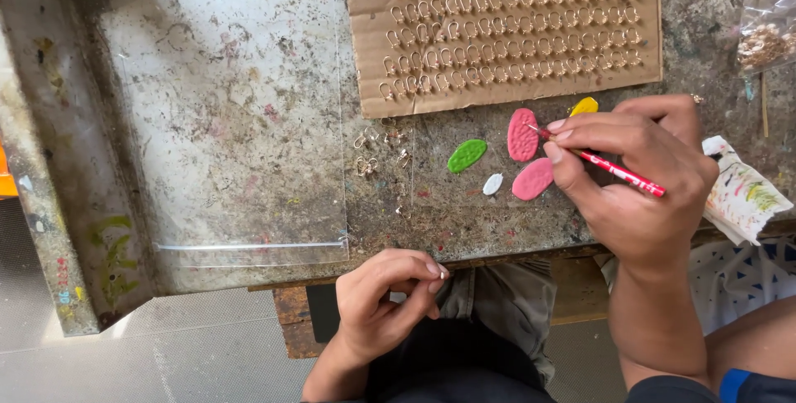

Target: Painting small jewelry components and assembling them with metal hooks at a workshop bench.

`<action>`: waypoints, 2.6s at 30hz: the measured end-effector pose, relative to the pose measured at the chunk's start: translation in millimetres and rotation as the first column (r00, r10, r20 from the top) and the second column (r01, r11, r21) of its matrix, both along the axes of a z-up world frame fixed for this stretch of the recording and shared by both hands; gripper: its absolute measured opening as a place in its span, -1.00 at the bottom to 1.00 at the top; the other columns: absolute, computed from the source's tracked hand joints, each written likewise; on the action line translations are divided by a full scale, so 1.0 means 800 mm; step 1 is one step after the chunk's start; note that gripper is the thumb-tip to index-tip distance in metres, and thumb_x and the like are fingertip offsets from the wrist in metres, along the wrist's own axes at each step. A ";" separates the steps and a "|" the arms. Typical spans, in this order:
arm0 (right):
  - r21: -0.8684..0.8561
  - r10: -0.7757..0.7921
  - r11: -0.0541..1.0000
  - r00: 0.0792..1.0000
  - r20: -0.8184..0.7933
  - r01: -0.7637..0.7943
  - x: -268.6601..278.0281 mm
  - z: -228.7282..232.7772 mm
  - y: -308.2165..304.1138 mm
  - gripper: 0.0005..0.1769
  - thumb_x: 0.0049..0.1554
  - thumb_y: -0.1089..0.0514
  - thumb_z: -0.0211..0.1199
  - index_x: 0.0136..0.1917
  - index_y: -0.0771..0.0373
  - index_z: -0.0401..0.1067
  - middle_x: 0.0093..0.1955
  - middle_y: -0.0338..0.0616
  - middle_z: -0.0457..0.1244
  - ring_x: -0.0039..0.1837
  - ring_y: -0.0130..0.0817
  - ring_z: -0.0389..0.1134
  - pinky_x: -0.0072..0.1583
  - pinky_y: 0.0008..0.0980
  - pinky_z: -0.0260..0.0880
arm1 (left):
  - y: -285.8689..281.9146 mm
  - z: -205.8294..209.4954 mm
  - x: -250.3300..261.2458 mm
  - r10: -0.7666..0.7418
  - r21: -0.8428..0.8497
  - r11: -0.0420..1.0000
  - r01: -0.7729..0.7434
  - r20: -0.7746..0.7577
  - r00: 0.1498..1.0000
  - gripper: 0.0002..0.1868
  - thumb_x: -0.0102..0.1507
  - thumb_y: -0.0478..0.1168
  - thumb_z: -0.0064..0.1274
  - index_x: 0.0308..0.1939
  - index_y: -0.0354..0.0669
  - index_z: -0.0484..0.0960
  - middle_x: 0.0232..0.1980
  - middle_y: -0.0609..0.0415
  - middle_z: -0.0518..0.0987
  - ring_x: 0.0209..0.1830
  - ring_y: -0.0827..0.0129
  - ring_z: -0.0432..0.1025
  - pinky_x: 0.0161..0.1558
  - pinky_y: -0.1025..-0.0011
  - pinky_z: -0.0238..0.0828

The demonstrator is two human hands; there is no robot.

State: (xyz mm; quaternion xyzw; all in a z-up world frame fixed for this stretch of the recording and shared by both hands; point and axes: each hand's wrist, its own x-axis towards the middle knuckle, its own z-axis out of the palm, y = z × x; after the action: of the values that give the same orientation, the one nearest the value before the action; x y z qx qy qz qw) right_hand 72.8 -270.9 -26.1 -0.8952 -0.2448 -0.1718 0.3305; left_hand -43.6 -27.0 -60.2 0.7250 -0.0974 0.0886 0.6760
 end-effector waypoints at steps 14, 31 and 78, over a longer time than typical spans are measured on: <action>0.481 0.017 0.873 0.981 -0.191 0.078 -0.038 0.009 0.014 -0.85 0.25 0.45 0.27 0.01 0.46 0.30 0.07 0.37 0.22 -0.02 -0.03 0.42 0.17 -0.21 0.66 | -0.005 0.008 0.004 -0.002 -0.068 0.998 0.002 0.003 1.000 -0.94 0.31 -0.52 0.07 -0.20 -0.39 0.52 -0.16 -0.26 0.58 -0.57 0.30 0.58 -0.53 0.65 0.57; 0.356 0.312 0.905 0.932 -0.185 -0.232 -0.082 0.002 0.059 -0.91 0.16 0.31 0.31 -0.12 0.21 0.41 -0.15 -0.13 0.40 -0.04 -0.33 0.59 -0.05 -0.62 0.50 | -0.016 0.010 -0.002 0.062 -0.061 0.996 -0.070 -0.122 0.991 -0.97 0.37 -0.48 0.03 -0.13 -0.35 0.52 -0.05 -0.22 0.62 -0.64 0.37 0.54 -0.53 0.68 0.46; 0.389 0.349 0.880 0.927 -0.140 -0.273 -0.081 -0.001 0.064 -0.94 0.13 0.32 0.29 -0.14 0.33 0.42 -0.15 0.05 0.41 -0.06 -0.18 0.59 0.01 -0.49 0.61 | -0.010 0.004 -0.002 0.011 -0.052 0.999 -0.016 -0.098 0.995 -0.96 0.39 -0.48 0.01 -0.10 -0.35 0.52 -0.01 -0.25 0.62 -0.59 0.37 0.56 -0.50 0.67 0.50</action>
State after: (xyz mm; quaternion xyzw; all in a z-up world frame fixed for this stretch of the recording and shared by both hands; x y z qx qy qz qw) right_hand 8.1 -220.0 -27.2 -0.7804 -0.3143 -0.0648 0.5366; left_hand -44.8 -35.2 -57.2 0.7110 -0.0570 0.0599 0.6983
